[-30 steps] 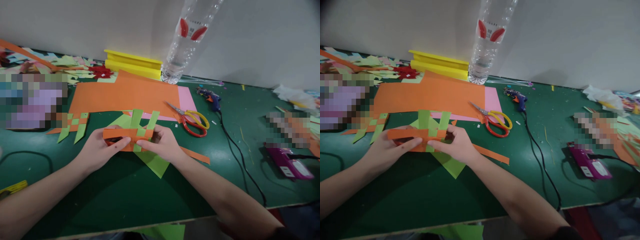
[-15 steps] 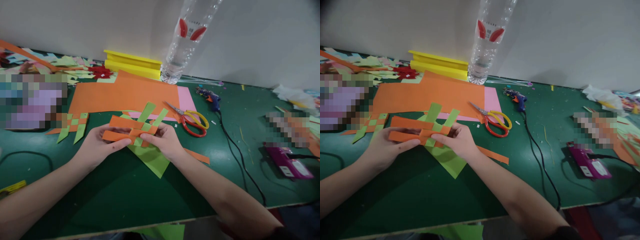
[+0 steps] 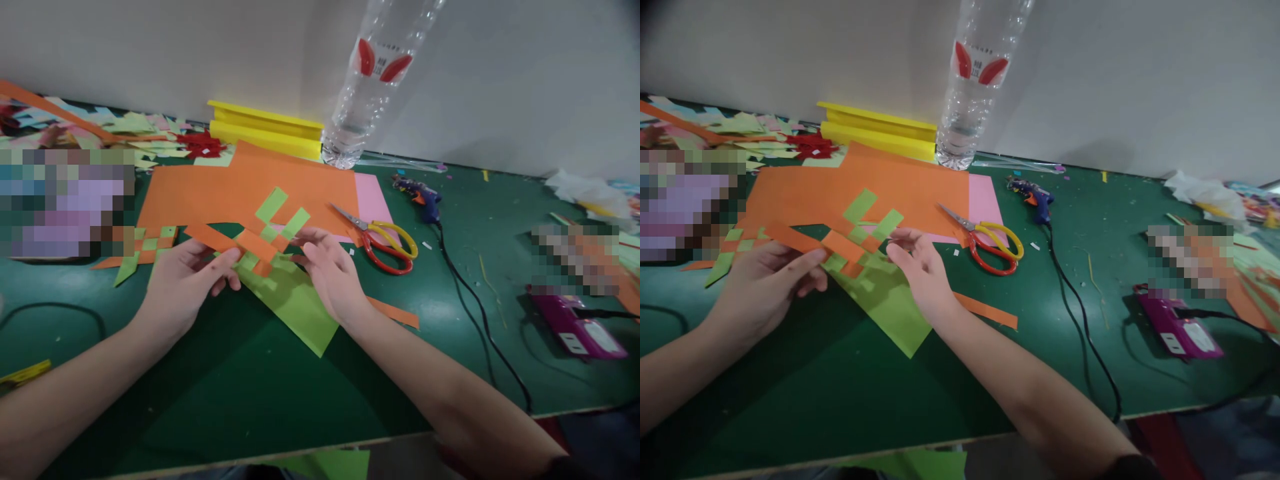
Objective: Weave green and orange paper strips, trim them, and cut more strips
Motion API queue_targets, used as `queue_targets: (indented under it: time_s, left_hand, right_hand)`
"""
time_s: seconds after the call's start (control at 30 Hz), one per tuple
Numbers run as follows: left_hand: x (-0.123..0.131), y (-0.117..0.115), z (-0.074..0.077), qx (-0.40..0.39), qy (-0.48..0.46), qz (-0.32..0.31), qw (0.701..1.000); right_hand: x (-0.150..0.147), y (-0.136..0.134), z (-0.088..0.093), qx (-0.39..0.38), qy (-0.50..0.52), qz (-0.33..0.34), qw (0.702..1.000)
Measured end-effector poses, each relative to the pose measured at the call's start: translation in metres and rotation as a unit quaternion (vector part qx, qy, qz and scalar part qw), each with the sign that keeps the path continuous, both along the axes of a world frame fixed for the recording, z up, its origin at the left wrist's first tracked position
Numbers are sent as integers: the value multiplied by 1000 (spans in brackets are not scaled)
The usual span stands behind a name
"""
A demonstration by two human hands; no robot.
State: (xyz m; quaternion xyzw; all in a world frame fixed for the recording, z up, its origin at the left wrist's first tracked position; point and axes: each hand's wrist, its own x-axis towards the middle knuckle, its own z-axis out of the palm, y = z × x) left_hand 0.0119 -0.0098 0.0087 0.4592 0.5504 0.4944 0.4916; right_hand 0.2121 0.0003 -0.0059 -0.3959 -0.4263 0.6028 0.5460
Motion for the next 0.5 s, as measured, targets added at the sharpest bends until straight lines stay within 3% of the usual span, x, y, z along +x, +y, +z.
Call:
queue_targets:
  time_s: [0.13, 0.23, 0.33, 0.43, 0.5]
  left_hand:
    - [2, 0, 3, 9, -57, 55, 997]
    - [4, 0, 6, 36, -83, 84, 992]
    - [3, -1, 4, 58, -79, 97, 990]
    - [2, -3, 2, 85, -60, 98, 990]
    - [2, -4, 2, 82, -29, 93, 992]
  right_hand:
    - [2, -3, 4, 26, -32, -67, 997]
    - [3, -11, 12, 174, -115, -88, 974]
    - [3, -18, 18, 326, -202, -5, 924]
    - [1, -22, 19, 313, -233, 129, 911]
    - [0, -21, 18, 265, -233, 176, 919]
